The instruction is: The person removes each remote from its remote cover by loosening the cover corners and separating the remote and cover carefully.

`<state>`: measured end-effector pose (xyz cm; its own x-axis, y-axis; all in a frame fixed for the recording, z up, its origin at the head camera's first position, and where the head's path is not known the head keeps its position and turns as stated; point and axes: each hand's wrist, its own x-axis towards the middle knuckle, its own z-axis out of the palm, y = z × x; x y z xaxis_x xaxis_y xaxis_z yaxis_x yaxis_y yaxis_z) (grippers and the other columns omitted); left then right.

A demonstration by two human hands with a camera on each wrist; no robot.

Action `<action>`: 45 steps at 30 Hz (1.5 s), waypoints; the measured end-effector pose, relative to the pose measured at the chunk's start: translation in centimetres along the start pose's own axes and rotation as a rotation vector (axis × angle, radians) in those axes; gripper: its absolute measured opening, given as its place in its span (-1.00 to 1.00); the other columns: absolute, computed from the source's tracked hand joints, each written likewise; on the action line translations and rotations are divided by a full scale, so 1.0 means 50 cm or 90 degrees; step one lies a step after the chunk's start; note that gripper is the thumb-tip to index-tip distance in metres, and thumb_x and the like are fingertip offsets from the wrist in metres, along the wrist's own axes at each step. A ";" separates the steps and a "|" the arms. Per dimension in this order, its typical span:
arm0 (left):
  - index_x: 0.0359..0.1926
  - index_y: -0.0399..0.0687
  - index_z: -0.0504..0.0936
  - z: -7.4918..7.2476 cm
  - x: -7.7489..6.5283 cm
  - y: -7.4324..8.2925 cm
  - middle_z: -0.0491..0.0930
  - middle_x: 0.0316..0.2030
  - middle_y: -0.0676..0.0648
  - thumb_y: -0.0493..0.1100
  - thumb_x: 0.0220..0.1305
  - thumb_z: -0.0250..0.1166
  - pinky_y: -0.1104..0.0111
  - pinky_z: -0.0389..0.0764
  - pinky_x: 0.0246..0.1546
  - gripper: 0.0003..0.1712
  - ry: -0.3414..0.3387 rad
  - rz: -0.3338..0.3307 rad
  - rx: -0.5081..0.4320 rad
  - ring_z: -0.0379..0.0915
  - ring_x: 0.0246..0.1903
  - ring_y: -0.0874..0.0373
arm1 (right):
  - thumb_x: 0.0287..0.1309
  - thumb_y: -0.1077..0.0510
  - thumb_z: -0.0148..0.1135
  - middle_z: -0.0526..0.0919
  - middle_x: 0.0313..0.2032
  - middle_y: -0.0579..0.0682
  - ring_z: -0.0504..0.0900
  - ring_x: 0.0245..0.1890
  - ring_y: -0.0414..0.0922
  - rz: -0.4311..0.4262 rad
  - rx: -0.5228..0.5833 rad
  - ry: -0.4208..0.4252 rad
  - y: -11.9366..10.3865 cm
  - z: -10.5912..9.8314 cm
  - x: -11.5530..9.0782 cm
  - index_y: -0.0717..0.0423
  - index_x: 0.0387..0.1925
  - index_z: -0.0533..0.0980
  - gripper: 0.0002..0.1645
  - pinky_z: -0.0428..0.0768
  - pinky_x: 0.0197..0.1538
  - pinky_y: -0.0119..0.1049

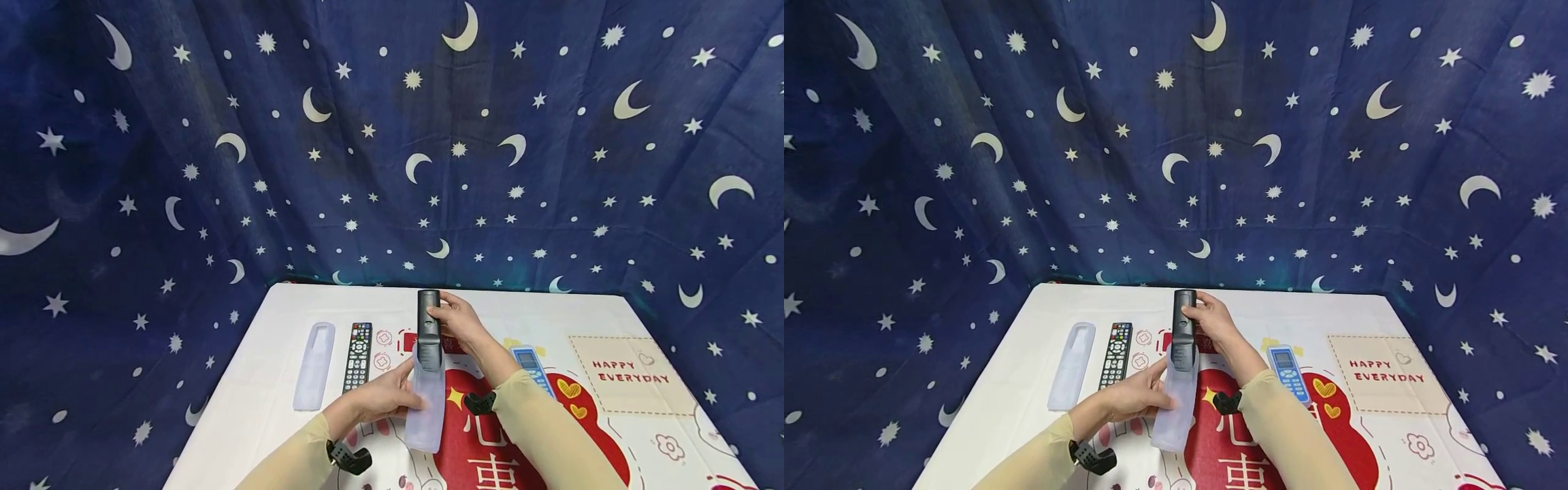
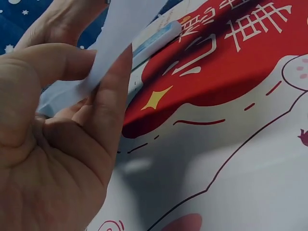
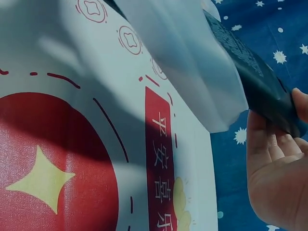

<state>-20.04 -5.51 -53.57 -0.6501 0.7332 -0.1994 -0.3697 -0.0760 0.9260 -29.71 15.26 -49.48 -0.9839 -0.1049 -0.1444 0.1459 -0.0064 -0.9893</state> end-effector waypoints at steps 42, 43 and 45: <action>0.37 -0.33 0.23 -0.007 -0.012 -0.015 0.66 -0.12 -0.20 -0.30 0.38 0.20 0.14 0.74 -0.32 -0.39 0.214 -0.022 0.096 0.68 -0.25 -0.01 | 0.43 0.16 0.25 0.54 0.20 0.30 0.72 -0.14 -0.18 -0.042 0.009 0.066 -0.049 -0.113 0.003 0.34 0.39 0.26 -0.35 0.70 0.00 -0.22; 0.38 -0.33 0.22 -0.009 -0.013 -0.015 0.66 -0.11 -0.20 -0.30 0.38 0.19 0.15 0.74 -0.33 -0.39 0.213 -0.019 0.091 0.67 -0.26 0.00 | 0.43 0.14 0.24 0.53 0.21 0.33 0.72 -0.11 -0.16 -0.047 -0.002 0.063 -0.047 -0.116 0.001 0.34 0.38 0.28 -0.36 0.69 0.02 -0.21; 0.38 -0.32 0.21 -0.012 -0.015 -0.015 0.67 -0.10 -0.18 -0.30 0.38 0.18 0.15 0.74 -0.34 -0.38 0.215 -0.010 0.083 0.68 -0.28 0.02 | 0.44 0.11 0.24 0.52 0.21 0.38 0.72 -0.05 -0.09 -0.062 -0.027 0.059 -0.042 -0.119 -0.002 0.32 0.36 0.28 -0.37 0.67 0.07 -0.18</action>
<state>-19.69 -6.41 -54.30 -0.8356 0.4677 -0.2882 -0.3078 0.0359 0.9508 -30.54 21.19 -47.52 -0.9988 -0.0131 -0.0474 0.0470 0.0295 -0.9985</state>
